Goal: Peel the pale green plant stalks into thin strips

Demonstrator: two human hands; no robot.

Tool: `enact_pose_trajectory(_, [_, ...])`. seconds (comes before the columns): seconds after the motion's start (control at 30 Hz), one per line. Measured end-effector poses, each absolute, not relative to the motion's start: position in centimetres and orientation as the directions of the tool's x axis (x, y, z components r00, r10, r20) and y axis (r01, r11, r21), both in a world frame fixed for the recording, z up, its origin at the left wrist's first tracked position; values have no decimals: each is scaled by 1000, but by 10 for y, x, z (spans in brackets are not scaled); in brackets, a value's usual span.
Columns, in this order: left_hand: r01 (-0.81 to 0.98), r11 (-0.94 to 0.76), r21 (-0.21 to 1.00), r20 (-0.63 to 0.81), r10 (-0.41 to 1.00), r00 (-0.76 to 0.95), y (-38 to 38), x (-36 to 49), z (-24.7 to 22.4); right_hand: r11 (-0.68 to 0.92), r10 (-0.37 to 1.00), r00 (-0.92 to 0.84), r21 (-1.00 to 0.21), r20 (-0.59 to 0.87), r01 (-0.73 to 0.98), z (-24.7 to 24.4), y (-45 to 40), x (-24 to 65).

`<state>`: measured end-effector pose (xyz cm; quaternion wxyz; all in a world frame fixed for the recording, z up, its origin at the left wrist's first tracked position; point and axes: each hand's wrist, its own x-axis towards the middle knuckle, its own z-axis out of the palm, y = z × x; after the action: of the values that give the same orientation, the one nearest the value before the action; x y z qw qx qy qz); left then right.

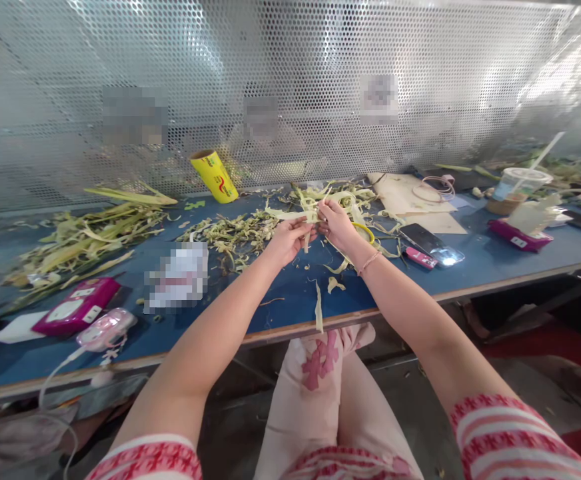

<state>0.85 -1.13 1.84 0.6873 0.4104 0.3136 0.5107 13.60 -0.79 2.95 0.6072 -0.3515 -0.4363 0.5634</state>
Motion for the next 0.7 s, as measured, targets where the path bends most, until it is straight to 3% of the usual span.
enact_pose_trajectory(0.33, [-267, -117, 957, 178, 959, 219, -7, 8, 8, 134, 988, -23, -912, 155, -388, 29, -7, 136])
enact_pose_trajectory(0.57, [-312, 14, 950, 84, 951, 297, -15, 11, 15, 189, 981, 21, -936, 192, -295, 27, -7, 133])
enact_pose_trajectory(0.7, [-265, -20, 964, 76, 977, 201, -12, 12, 12, 188, 980, -19, -949, 199, -252, 25, -7, 131])
